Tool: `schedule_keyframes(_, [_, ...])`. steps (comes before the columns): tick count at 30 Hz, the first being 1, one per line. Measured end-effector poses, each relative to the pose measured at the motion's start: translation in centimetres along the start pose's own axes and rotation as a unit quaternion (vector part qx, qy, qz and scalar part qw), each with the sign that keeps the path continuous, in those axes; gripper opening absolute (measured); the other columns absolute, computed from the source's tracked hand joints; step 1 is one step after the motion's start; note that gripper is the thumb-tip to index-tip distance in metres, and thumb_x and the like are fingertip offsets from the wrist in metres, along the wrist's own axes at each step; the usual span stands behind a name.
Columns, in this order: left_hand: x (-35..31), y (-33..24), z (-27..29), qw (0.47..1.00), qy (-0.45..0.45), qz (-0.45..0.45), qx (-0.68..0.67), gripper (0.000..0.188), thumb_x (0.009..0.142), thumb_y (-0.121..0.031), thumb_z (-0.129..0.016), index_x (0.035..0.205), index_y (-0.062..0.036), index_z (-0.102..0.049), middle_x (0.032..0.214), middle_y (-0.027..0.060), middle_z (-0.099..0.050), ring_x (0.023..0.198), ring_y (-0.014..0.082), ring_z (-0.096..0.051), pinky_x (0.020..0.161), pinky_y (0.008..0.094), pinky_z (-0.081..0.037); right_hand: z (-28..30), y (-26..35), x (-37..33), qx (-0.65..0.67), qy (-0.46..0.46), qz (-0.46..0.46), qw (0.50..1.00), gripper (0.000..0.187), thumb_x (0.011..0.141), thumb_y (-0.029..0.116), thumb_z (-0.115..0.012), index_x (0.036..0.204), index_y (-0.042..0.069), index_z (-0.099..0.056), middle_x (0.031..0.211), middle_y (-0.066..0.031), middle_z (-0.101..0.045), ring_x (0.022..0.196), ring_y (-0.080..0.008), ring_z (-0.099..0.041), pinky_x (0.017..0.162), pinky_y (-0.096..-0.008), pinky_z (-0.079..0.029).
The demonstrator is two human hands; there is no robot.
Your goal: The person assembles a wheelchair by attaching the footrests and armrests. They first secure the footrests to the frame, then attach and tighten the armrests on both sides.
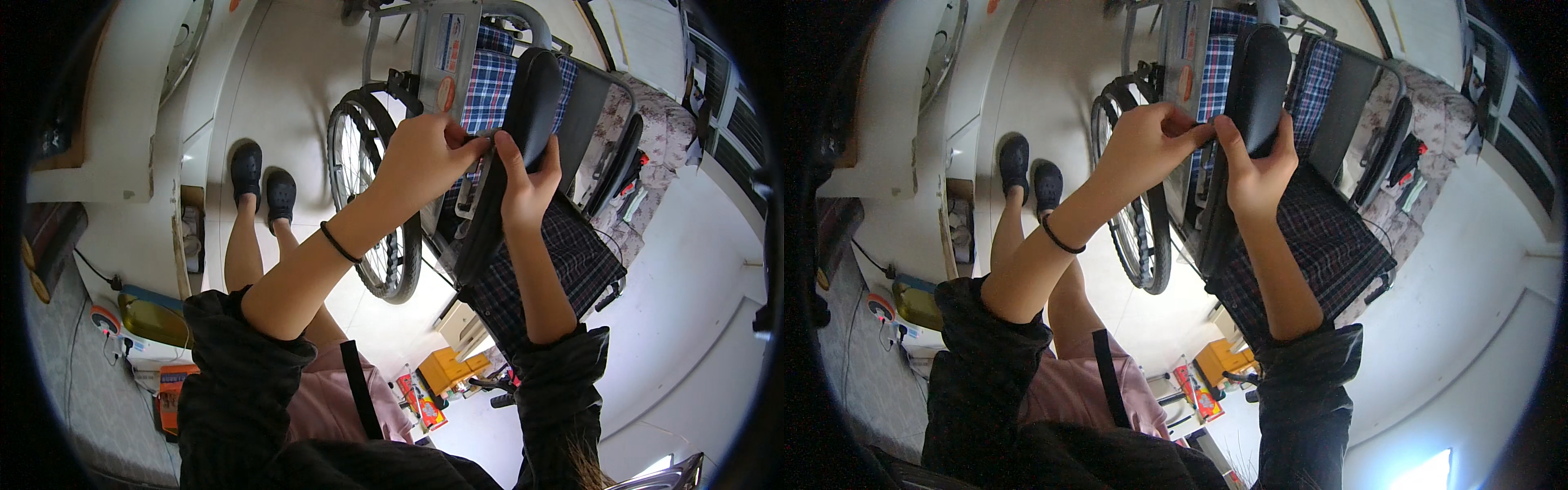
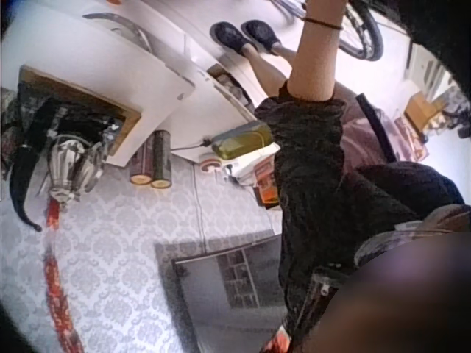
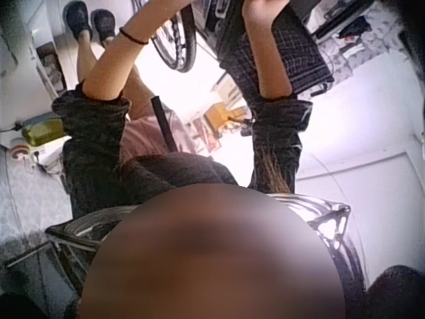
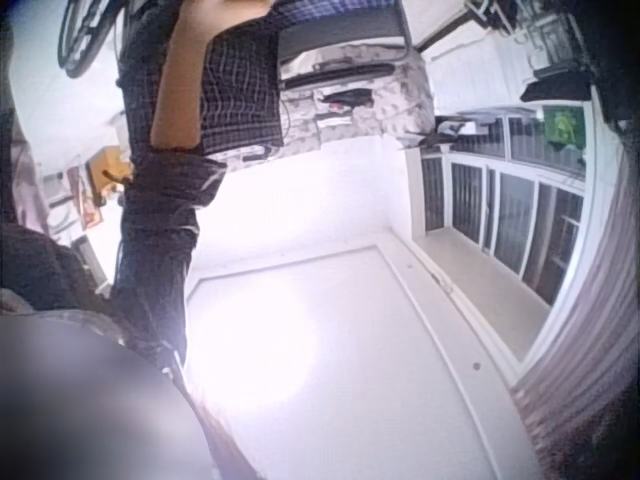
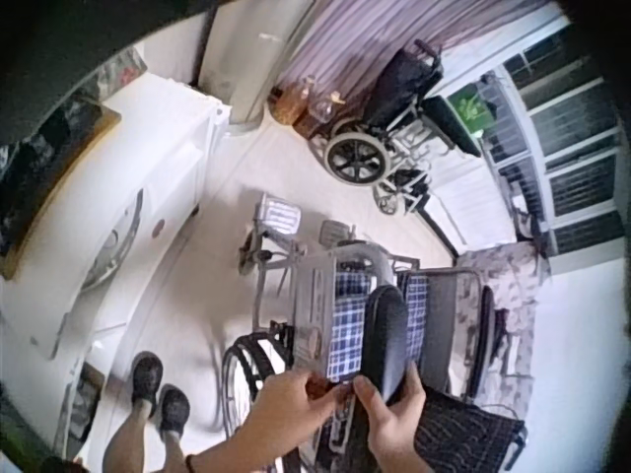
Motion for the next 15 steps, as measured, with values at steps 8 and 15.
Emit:
schedule_keyframes(8, [-0.7, 0.1, -0.4, 0.997, -0.036, -0.041, -0.058, 0.029, 0.083, -0.028, -0.075, 0.090, -0.0007, -0.065, 0.080, 0.0106, -0.070, 0.071, 0.0174, -0.069, 0.067, 0.0271, -0.054, 0.0, 0.0, 0.0, 0.001, 0.001, 0.000, 1.000, 0.042, 0.082, 0.026, -0.075, 0.105, -0.005, -0.059, 0.087, -0.0090, -0.065, 0.078, -0.0136, -0.060, 0.071, -0.0255, -0.047])
schedule_keyframes(15, [-0.7, -0.3, -0.3, 0.999, -0.020, -0.021, -0.015, 0.028, 0.085, -0.028, -0.073, 0.091, -0.0018, -0.065, 0.080, 0.0096, -0.070, 0.072, 0.0174, -0.069, 0.069, 0.0270, -0.054, 0.7, 1.1, 0.2, -0.066, 0.010, -0.057, 0.996, 0.043, 0.082, 0.033, -0.075, 0.098, -0.006, -0.064, 0.083, -0.0103, -0.066, 0.070, -0.0144, -0.061, 0.064, -0.0249, -0.047])
Point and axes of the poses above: each hand's wrist, its own x-axis towards the middle knuckle, its own z-axis out of the back of the hand, y = z × x, the point moved 3 cm from there along x, towards the middle knuckle
